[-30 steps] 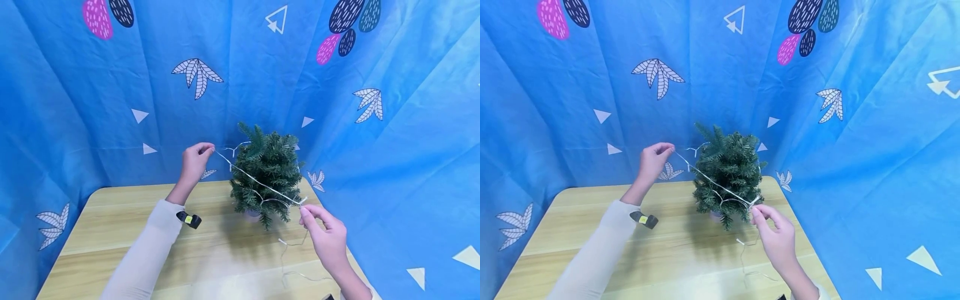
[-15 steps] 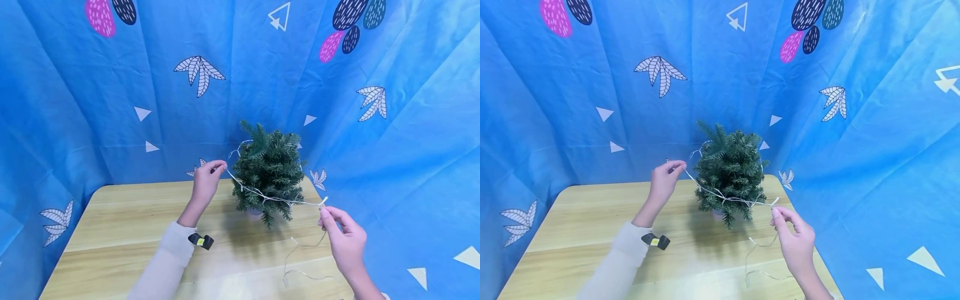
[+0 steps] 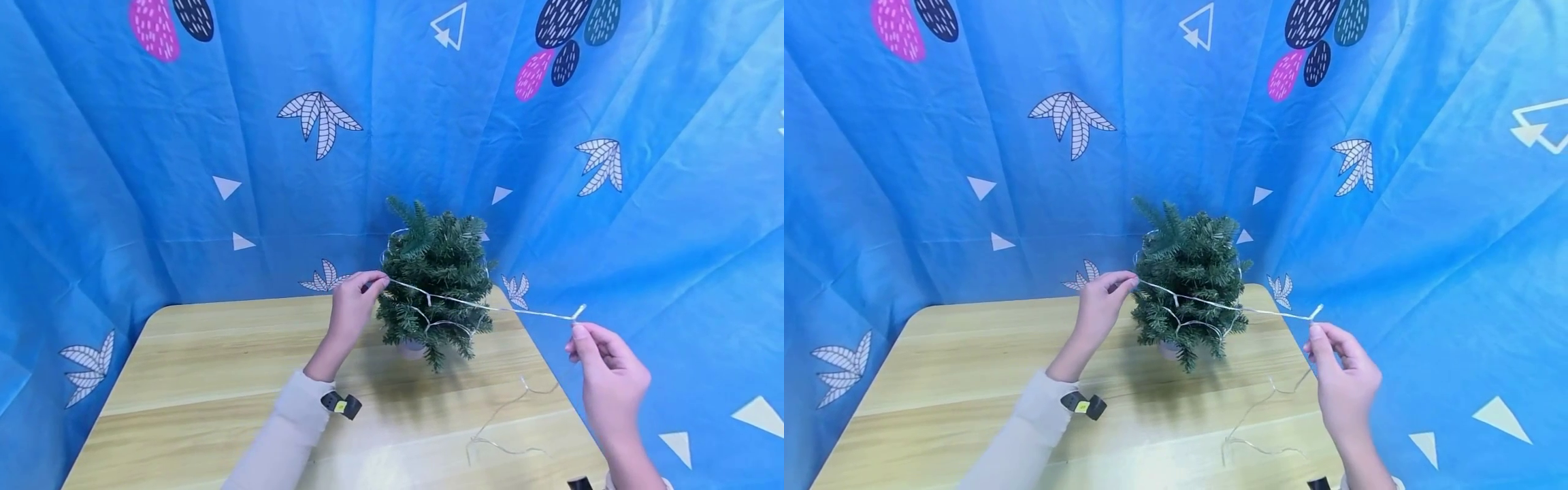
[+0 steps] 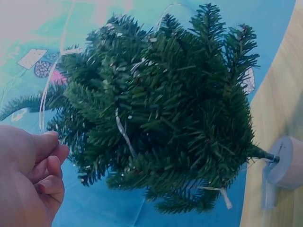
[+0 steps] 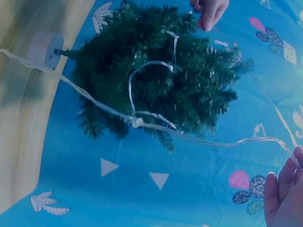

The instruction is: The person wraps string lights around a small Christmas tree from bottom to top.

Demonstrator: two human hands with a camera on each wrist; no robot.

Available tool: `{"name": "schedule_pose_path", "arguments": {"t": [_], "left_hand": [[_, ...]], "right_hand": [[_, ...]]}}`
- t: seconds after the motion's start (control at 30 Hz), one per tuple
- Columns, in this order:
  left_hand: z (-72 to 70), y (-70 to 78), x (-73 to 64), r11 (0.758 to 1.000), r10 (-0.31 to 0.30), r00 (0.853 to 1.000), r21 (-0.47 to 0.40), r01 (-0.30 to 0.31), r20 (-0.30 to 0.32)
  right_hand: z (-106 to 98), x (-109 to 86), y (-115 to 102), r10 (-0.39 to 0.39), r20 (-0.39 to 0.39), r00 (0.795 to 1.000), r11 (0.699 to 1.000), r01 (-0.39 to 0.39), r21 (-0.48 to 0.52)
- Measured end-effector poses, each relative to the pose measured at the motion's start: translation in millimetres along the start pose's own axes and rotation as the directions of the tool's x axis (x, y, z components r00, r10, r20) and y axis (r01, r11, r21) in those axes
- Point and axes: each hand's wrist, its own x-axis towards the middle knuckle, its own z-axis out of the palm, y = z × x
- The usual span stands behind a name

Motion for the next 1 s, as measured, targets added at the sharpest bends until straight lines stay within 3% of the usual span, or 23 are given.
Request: {"name": "schedule_pose_path", "arguments": {"t": [0.5,0.83,1.0], "left_hand": [[16.0,14.1,-7.9,0.999,0.034,0.999,-0.020,-0.034,0.025],[20.5,18.3,-9.9,0.999,0.025,0.998,0.024,-0.026,0.058],[21.2,19.0,-15.0,0.998,0.062,0.997,0.028,-0.063,0.051]], "right_hand": [[-9,15.1,7,0.085,-0.087,0.993,0.989,-0.074,0.125],[-10,22.6,22,0.192,-0.113,0.975,0.980,-0.185,0.070],[-7,24.3,32,0.252,-0.110,0.962,0.967,-0.254,-0.003]]}}
